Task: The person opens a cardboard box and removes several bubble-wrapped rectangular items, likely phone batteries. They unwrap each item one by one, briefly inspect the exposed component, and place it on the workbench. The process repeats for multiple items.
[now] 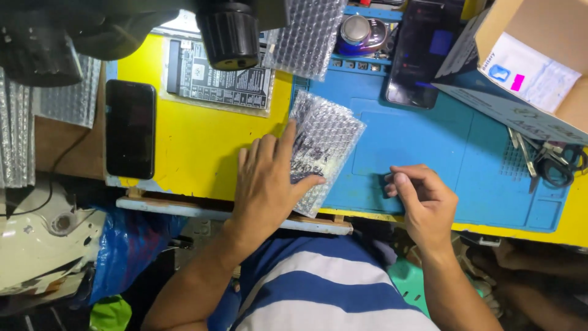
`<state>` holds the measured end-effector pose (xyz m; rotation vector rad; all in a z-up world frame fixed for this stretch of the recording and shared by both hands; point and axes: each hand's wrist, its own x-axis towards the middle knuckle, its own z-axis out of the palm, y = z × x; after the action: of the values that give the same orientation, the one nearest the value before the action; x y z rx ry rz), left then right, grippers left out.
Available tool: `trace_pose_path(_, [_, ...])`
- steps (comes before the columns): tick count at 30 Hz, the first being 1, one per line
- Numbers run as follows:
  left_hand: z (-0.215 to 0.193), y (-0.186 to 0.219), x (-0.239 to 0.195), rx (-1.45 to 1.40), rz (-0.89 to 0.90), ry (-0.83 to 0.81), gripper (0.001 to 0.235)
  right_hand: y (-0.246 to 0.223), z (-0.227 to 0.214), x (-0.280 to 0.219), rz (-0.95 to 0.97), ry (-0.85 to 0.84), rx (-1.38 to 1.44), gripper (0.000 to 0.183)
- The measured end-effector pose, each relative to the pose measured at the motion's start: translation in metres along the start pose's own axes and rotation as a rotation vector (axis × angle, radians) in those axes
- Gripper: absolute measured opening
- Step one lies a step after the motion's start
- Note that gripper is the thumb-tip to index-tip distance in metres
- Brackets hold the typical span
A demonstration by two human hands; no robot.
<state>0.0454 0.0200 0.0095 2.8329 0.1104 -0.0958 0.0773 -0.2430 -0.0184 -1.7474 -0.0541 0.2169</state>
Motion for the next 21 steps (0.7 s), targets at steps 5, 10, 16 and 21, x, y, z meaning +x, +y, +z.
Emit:
trace_pose_path(5, [-0.022, 0.001, 0.002, -0.643, -0.07, -0.068, 0.052, 0.012, -0.003, 0.004, -0.062, 0.022, 0.056, 0.013])
trace_pose_path(10, [-0.028, 0.008, -0.007, -1.077, -0.086, -0.182, 0.033, 0.001, -0.011, 0.012, -0.204, -0.044, 0.128, 0.017])
trace_pose_path(16, [-0.006, 0.037, -0.029, -2.079, -0.321, -0.799, 0.05, -0.036, -0.013, 0.018, -0.386, -0.168, 0.109, 0.018])
trace_pose_path(21, [0.023, 0.034, -0.044, -2.347, -0.28, -1.088, 0.085, -0.066, -0.016, 0.024, -0.288, -0.261, -0.045, 0.016])
